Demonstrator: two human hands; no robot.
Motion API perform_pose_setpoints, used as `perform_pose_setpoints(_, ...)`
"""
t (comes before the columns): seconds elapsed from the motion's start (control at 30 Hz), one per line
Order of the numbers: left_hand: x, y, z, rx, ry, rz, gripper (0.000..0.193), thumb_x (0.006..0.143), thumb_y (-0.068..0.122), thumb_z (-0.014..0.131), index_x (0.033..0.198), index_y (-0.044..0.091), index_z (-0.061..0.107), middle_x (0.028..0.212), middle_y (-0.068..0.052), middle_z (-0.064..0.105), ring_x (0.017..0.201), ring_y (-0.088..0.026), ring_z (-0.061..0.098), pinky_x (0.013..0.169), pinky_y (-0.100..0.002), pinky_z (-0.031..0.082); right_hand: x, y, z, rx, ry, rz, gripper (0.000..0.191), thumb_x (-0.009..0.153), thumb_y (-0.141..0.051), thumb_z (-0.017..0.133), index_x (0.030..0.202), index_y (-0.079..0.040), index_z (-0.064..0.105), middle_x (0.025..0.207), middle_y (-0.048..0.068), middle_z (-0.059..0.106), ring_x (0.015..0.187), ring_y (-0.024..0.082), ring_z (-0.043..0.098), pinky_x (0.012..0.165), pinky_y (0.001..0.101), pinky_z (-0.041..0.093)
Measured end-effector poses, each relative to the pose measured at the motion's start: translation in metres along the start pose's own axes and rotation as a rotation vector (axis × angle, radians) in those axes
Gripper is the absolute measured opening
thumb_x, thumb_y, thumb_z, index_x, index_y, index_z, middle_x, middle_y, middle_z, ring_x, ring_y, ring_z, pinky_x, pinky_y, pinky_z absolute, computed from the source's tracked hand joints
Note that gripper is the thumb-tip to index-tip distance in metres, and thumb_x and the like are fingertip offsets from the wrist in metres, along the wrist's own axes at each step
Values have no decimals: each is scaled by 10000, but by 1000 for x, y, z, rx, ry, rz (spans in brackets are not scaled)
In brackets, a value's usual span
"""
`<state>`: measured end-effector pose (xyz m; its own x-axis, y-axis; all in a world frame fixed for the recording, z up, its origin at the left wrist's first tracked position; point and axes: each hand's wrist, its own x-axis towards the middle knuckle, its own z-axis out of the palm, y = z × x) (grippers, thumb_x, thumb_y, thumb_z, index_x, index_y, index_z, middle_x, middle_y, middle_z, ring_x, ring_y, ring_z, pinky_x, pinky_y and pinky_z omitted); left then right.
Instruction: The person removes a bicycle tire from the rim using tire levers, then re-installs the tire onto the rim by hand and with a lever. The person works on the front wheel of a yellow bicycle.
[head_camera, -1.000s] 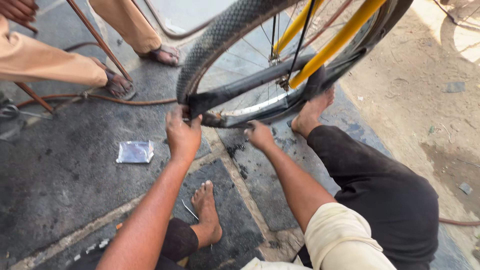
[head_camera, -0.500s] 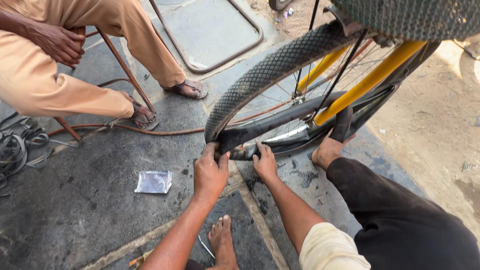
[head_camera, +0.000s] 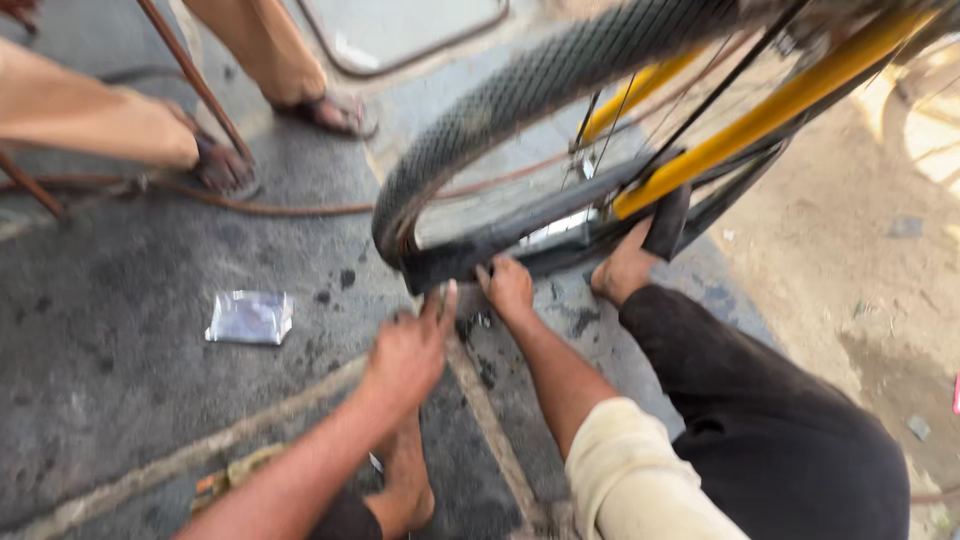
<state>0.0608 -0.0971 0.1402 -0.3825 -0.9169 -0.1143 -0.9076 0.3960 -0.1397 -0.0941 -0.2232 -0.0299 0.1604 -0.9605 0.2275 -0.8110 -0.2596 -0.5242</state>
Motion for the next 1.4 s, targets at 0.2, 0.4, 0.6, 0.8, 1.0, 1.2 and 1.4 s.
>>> perform_pose_setpoints(0.2, 18, -50, 12, 433, 1, 320, 681, 881, 240, 581, 1489, -25, 422, 1417, -206, 498, 1228, -313, 523, 1077, -436, 400, -7, 4, -5, 151, -118, 158, 191, 898, -331, 753, 988, -162, 756, 966, 123, 724, 930, 373, 681, 795, 484, 535)
perform_pose_setpoints(0.4, 37, -77, 15, 744, -94, 490, 627, 872, 282, 590, 1436, 24, 493, 1515, -103, 424, 1423, -274, 353, 1197, -451, 227, -39, 6, 0, 160, -139, 208, 296, 1024, -262, 618, 1303, -163, 608, 1084, 124, 684, 1057, 358, 656, 897, 489, 529)
perform_pose_setpoints(0.6, 52, -84, 40, 665, 31, 527, 512, 873, 299, 557, 1347, 107, 591, 1492, -54, 480, 1370, -236, 415, 1151, -407, 309, -21, 15, 3, 116, -314, 85, 511, 916, -283, 670, 1388, -144, 533, 1190, 142, 637, 1147, 373, 583, 977, 488, 482)
perform_pose_setpoints(0.8, 59, -72, 49, 569, 50, 491, 303, 879, 269, 595, 1111, 121, 721, 1185, -25, 647, 1151, -218, 588, 1043, -382, 420, -26, 7, -2, -103, -591, 95, 511, 992, -440, 623, 1481, -316, 537, 1249, 123, 545, 1170, 286, 547, 1034, 420, 493)
perform_pose_setpoints(1.0, 52, -58, 46, 626, 124, 423, 247, 872, 271, 612, 985, 122, 773, 938, -32, 693, 985, -204, 601, 966, -362, 394, -24, 3, 0, -275, -542, -119, 708, 903, -415, 682, 1543, -241, 434, 1216, 158, 517, 1156, 345, 505, 904, 466, 489)
perform_pose_setpoints(1.2, 57, -34, 43, 679, -151, 266, 290, 903, 311, 587, 1023, 137, 786, 1056, -50, 698, 1108, -205, 569, 1027, -401, 283, -29, -5, 9, -67, -546, 170, 410, 1040, -282, 560, 1449, -296, 587, 1274, 127, 532, 1133, 276, 556, 994, 404, 502)
perform_pose_setpoints(1.4, 58, -38, 38, 651, -162, 280, 330, 907, 326, 584, 1085, 131, 781, 1119, -52, 702, 1162, -211, 555, 1057, -410, 260, -25, -16, 5, -210, -565, -29, 518, 880, -213, 678, 1392, -240, 602, 1218, 146, 527, 1152, 311, 523, 961, 496, 432)
